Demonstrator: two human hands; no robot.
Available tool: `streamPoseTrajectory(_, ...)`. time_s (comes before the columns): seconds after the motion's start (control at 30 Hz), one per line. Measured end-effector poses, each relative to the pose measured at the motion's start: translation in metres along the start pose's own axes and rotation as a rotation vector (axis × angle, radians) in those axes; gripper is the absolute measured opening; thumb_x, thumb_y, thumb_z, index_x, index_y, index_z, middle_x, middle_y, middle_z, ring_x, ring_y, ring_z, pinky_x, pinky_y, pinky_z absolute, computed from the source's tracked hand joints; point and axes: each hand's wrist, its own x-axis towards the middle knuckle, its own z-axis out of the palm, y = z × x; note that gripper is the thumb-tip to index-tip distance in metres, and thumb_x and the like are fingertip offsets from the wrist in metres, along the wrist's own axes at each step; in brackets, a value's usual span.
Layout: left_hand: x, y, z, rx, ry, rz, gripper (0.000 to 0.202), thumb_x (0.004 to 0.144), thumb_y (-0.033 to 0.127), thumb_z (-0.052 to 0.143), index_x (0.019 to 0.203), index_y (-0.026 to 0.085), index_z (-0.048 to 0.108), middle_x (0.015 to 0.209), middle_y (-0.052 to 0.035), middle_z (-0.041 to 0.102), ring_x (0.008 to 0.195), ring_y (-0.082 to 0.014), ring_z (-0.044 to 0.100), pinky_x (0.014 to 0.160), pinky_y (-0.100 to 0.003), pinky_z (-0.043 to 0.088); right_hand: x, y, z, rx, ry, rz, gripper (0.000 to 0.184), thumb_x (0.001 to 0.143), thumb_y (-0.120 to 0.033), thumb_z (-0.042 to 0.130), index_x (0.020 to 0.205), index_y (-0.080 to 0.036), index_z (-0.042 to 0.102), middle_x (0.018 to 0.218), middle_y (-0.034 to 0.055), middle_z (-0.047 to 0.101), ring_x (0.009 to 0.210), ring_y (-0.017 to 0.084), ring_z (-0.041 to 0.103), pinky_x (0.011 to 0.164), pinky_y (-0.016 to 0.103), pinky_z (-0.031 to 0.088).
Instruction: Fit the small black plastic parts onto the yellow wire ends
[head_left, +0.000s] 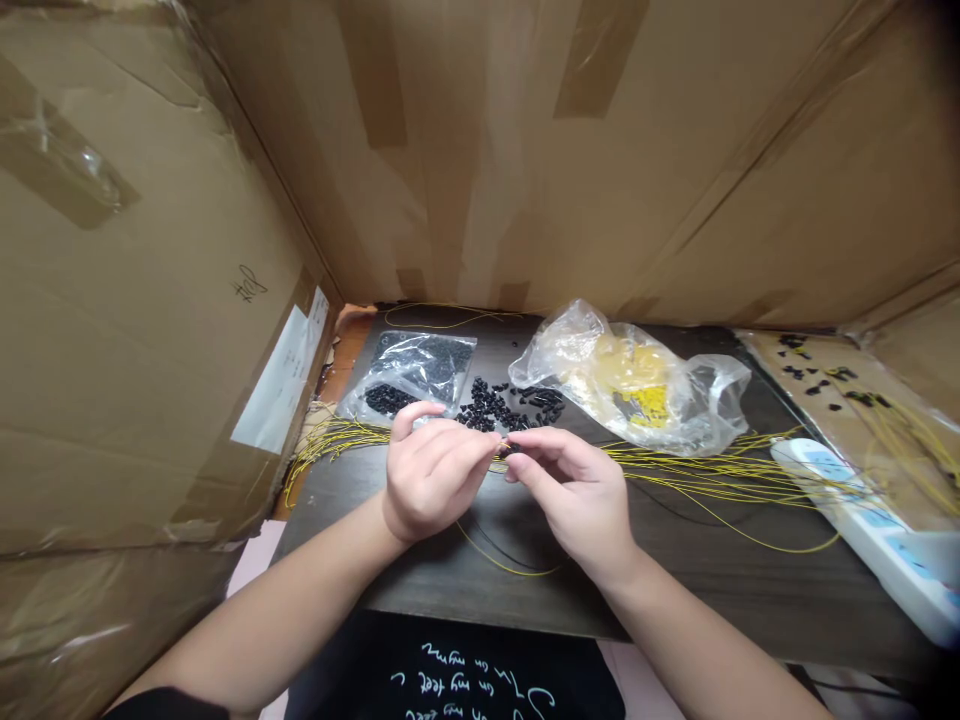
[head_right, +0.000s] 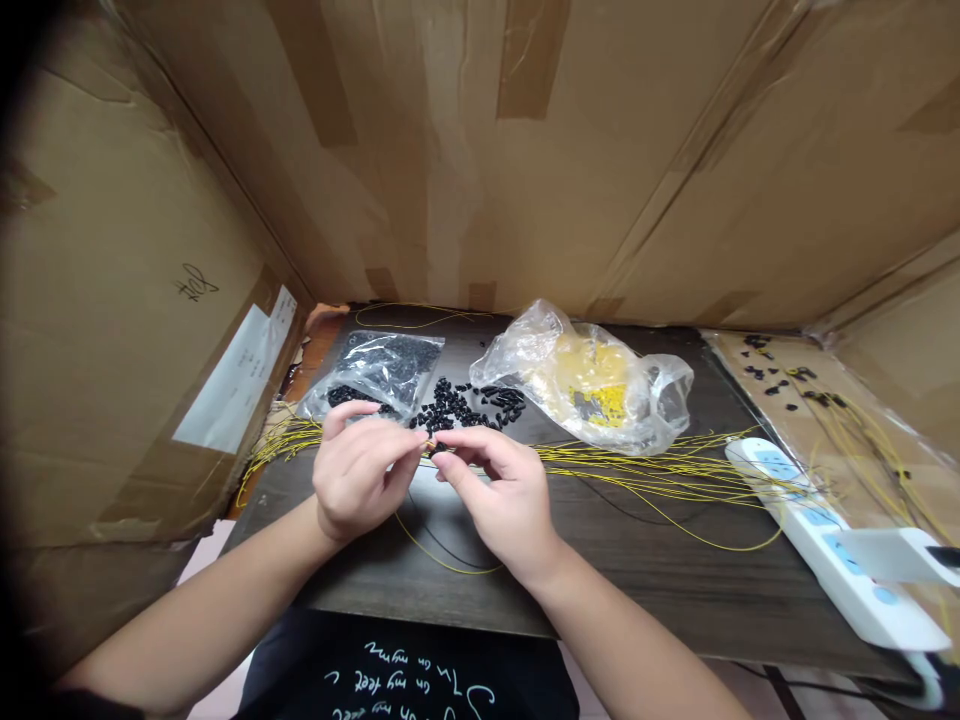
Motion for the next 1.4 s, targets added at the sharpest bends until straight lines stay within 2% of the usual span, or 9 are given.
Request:
streamPoseTrajectory(0.3, 0.0009, 0.0023, -0.0019, -0.030, -0.010, -0.019, 0.016, 0.086, 0.011, 0.071, 0.098, 0.020, 0.066, 0.081, 0.0016, 0.078, 0.068, -0.0121, 0.070, 0.095, -0.038, 0.048, 0.0008, -0.0042, 0.0010, 0.030, -0.025, -0.031, 0.015, 0.087, -0.020, 0.074, 0.101, -0.025, 0.074, 0.089, 0.0015, 0.072, 0.064, 0.012, 0.068, 0.060, 0.027, 0.058)
streamPoseTrajectory(0.63, 0.0019, 0.0043, -0.0018, -0.017, -0.027, -0.021, 0.012, 0.088, 0.014, 0.069, 0.096, 0.022, 0.065, 0.078, 0.0041, 0.078, 0.066, -0.0119, 0.070, 0.092, -0.038, 0.048, 0.0004, -0.0037, 0.0015, 0.061, -0.010, -0.015, 0.013, 0.085, -0.021, 0.076, 0.098, -0.023, 0.074, 0.087, 0.0017, 0.072, 0.061, 0.011, 0.067, 0.059, 0.027, 0.060)
streamPoseTrajectory(0.93, 0.0011, 0.0045, -0.0027, -0.017, -0.037, -0.022, 0.015, 0.087, 0.013, 0.070, 0.096, 0.023, 0.064, 0.079, 0.0053, 0.078, 0.067, -0.0118, 0.071, 0.093, -0.039, 0.046, -0.0006, -0.0014, 0.0017, 0.053, 0.013, 0.009, 0.013, 0.085, -0.030, 0.078, 0.094, -0.022, 0.074, 0.086, 0.0039, 0.072, 0.060, 0.012, 0.066, 0.059, 0.029, 0.061)
streamPoseTrajectory(1.13, 0.0004, 0.0039, -0.0021, -0.020, -0.025, -0.010, 0.017, 0.084, 0.012, 0.073, 0.096, 0.022, 0.065, 0.078, 0.0053, 0.077, 0.067, -0.0113, 0.071, 0.095, -0.039, 0.046, -0.0004, -0.0014, 0.0021, 0.079, 0.011, -0.013, 0.012, 0.084, -0.024, 0.078, 0.095, -0.022, 0.073, 0.083, 0.0020, 0.070, 0.060, 0.012, 0.065, 0.058, 0.028, 0.059)
streamPoseTrajectory(1.4, -0.0002, 0.0034, -0.0020, -0.038, -0.039, 0.001, 0.015, 0.085, 0.014, 0.073, 0.096, 0.023, 0.066, 0.077, 0.0058, 0.076, 0.067, -0.0103, 0.069, 0.095, -0.038, 0.047, -0.0003, 0.0005, 0.0008, 0.037, 0.007, -0.018, 0.011, 0.086, -0.027, 0.076, 0.096, -0.022, 0.074, 0.084, 0.0029, 0.070, 0.061, 0.012, 0.065, 0.059, 0.028, 0.058)
